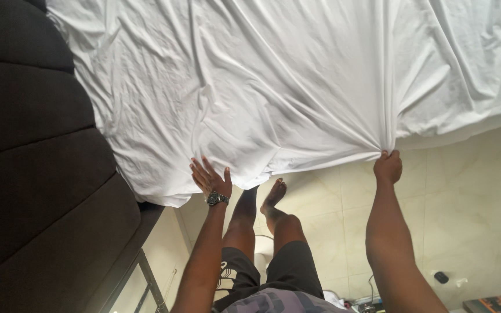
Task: The person spreads a white fitted sheet over a mattress and tucks the edges under the corners. They work around the perimeter of the bed, pulling the fabric tight and securing it beneath the mattress.
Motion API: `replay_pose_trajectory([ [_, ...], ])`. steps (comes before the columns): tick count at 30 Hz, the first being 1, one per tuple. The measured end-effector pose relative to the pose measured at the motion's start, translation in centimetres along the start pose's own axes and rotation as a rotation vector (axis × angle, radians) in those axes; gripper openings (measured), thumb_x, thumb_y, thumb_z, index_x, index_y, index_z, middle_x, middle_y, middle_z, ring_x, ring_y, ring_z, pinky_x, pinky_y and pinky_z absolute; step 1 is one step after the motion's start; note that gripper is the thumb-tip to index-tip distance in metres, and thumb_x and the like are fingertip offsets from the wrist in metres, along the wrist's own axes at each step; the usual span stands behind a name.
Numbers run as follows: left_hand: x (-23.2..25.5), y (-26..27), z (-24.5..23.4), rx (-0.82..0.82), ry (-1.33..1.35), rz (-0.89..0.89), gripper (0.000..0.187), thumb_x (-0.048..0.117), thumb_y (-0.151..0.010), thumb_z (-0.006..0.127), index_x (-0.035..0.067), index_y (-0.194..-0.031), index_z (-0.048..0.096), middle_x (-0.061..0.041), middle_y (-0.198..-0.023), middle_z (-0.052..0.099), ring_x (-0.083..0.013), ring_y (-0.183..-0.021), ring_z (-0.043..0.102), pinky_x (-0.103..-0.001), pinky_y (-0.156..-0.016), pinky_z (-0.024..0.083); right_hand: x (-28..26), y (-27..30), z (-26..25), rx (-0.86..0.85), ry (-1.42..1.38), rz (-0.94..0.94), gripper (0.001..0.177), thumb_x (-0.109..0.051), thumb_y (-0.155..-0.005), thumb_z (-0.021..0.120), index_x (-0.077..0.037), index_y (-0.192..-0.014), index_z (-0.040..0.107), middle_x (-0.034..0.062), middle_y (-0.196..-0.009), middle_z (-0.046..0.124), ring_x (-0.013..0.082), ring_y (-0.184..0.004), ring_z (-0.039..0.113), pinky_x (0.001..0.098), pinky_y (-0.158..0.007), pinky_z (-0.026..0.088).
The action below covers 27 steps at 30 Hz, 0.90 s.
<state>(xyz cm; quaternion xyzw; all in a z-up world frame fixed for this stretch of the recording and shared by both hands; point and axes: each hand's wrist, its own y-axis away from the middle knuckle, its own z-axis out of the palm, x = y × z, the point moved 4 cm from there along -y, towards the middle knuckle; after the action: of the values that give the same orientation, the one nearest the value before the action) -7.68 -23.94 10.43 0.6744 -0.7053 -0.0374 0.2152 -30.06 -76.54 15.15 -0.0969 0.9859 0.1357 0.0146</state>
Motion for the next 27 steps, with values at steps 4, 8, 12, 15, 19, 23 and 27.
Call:
replay_pose_trajectory([
  [4, 3.7, 0.2, -0.8, -0.107, -0.046, 0.226, 0.098, 0.046, -0.087, 0.069, 0.011, -0.164, 0.019, -0.02, -0.171, 0.001, -0.04, -0.158, 0.002, -0.06, -0.125, 0.01, 1.4, -1.2, 0.2, 0.012, -0.198, -0.012, 0.042, -0.041, -0.102, 0.066, -0.005, -0.121, 0.054, 0.0177, -0.115, 0.063, 0.0379, -0.104, 0.063, 0.0512, -0.086, 0.05],
  [8, 7.5, 1.6, -0.4, -0.114, -0.024, 0.35, 0.079, 0.046, -0.082, 0.073, 0.011, -0.146, 0.043, -0.019, -0.165, 0.021, -0.04, -0.155, 0.014, -0.059, -0.123, 0.016, 1.9, -3.0, 0.6, 0.144, -0.278, -0.063, 0.05, -0.043, -0.102, 0.068, -0.005, -0.13, 0.052, 0.0178, -0.12, 0.062, 0.0374, -0.108, 0.063, 0.0502, -0.089, 0.05],
  [12, 11.7, 3.5, 1.6, -0.195, -0.06, 0.405, 0.057, 0.049, -0.08, 0.076, 0.014, -0.123, 0.06, -0.01, -0.143, 0.048, -0.0307, -0.141, 0.038, -0.05, -0.114, 0.032, 2.9, -5.8, 1.4, 0.197, -0.301, -0.019, 0.064, -0.045, -0.097, 0.074, -0.002, -0.137, 0.047, 0.0216, -0.123, 0.06, 0.0405, -0.11, 0.061, 0.0513, -0.086, 0.049],
  [15, 14.4, 4.2, 3.8, -0.276, -0.132, 0.407, 0.057, 0.049, -0.079, 0.077, 0.012, -0.121, 0.062, -0.007, -0.128, 0.054, -0.0271, -0.123, 0.048, -0.045, -0.101, 0.04, 2.7, -8.9, 1.8, 0.199, -0.287, 0.004, 0.069, -0.049, -0.094, 0.077, -0.002, -0.135, 0.048, 0.0225, -0.119, 0.063, 0.0421, -0.107, 0.062, 0.0529, -0.083, 0.049],
  [19, 16.6, 4.0, 6.6, -0.158, -0.239, 0.326, 0.045, 0.045, -0.084, 0.074, 0.012, -0.115, 0.067, -0.009, -0.115, 0.057, -0.0274, -0.108, 0.052, -0.045, -0.088, 0.043, 3.2, -12.1, 3.5, 0.05, -0.211, 0.066, 0.051, -0.048, -0.097, 0.071, -0.004, -0.117, 0.055, 0.0193, -0.106, 0.07, 0.0411, -0.098, 0.068, 0.054, -0.082, 0.052],
  [23, 17.0, 4.3, 8.4, -0.188, -0.298, 0.253, 0.03, 0.039, -0.092, 0.07, 0.016, -0.111, 0.069, -0.006, -0.114, 0.061, -0.0264, -0.11, 0.055, -0.044, -0.093, 0.044, 3.5, -13.1, 4.3, -0.029, -0.102, -0.142, 0.02, -0.029, -0.107, 0.058, -0.009, -0.106, 0.061, 0.019, -0.099, 0.073, 0.0434, -0.093, 0.069, 0.0562, -0.075, 0.052],
  [27, 18.5, 6.2, 9.8, -0.21, -0.346, 0.271, 0.027, 0.033, -0.094, 0.067, 0.016, -0.115, 0.069, -0.006, -0.116, 0.063, -0.0255, -0.111, 0.058, -0.044, -0.095, 0.045, 9.1, -15.9, 1.9, 0.048, -0.083, -0.142, 0.016, -0.026, -0.106, 0.058, -0.01, -0.103, 0.064, 0.019, -0.093, 0.073, 0.0422, -0.086, 0.07, 0.0554, -0.071, 0.052],
])
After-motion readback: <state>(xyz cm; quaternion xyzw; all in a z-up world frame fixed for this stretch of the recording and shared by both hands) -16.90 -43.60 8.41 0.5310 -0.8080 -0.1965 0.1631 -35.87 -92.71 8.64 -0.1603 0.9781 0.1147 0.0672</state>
